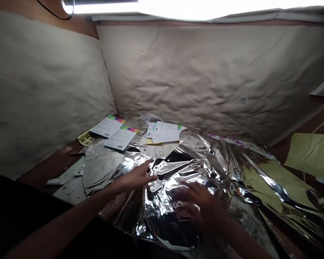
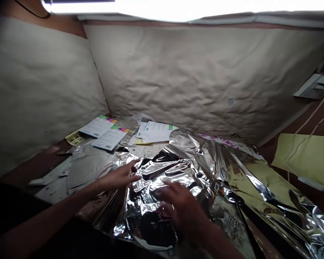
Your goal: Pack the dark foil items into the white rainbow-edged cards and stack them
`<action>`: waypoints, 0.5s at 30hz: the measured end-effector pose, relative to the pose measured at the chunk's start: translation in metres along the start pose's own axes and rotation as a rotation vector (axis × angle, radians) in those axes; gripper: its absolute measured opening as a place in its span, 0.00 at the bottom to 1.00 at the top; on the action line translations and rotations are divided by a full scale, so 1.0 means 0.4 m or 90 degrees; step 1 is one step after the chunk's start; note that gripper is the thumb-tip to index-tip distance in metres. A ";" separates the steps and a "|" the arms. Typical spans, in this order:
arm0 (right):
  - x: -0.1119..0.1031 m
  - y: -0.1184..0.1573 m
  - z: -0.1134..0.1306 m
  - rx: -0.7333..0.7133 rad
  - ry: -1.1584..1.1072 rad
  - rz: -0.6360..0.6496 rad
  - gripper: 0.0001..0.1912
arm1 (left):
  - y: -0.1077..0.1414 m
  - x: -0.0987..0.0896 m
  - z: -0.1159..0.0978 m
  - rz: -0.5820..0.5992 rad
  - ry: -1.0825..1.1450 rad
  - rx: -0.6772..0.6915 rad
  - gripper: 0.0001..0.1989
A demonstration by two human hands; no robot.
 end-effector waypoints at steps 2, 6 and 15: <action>0.066 0.016 0.092 -0.021 -0.042 0.080 0.18 | -0.013 -0.003 0.009 0.062 0.061 -0.057 0.42; 0.109 0.039 0.114 0.033 -0.095 0.094 0.19 | 0.021 -0.024 0.004 0.089 0.042 -0.091 0.41; 0.097 0.068 0.121 0.111 -0.149 0.065 0.31 | 0.075 0.079 0.013 0.100 0.478 -0.099 0.62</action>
Point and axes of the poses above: each hand's wrist, its own y-axis away from the middle knuckle, its own x-axis out of the palm, z = x × y, the point moved 9 cm from there along -y, towards the middle knuckle, and after that the axes turned 6 degrees about -x, right-handed, at the moved point
